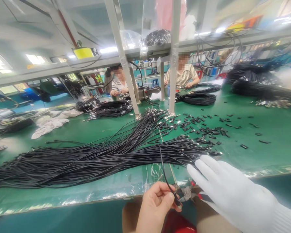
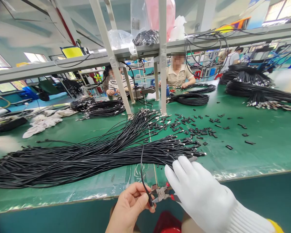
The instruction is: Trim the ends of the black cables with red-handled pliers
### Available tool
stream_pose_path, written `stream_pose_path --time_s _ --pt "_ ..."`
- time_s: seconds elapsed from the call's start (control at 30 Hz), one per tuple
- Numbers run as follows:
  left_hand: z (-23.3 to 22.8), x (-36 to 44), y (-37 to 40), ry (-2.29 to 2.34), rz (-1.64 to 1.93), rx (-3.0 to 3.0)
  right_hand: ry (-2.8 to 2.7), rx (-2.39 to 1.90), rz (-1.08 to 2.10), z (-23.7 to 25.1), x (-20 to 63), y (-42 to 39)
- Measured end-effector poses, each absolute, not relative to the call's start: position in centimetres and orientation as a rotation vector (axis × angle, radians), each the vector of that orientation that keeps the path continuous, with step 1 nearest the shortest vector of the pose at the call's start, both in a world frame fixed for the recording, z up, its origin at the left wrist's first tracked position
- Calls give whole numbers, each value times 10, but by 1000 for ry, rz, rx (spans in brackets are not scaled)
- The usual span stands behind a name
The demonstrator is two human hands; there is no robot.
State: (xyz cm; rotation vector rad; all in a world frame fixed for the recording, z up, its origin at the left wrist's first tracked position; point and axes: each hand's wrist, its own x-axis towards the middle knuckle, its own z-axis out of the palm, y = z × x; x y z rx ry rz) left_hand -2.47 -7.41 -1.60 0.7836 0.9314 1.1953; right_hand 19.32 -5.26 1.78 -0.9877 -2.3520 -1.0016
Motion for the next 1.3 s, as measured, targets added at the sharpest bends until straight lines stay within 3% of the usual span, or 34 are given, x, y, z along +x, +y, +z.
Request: stream_pose_path --time_s 0.7,1.3 --pt "-14 -31 -74 957 1116 778 -2538 -1085 -1247 22 188 -46" --pt "-13 -39 -73 944 1072 783 -2433 -1085 -1069 13 182 -36"
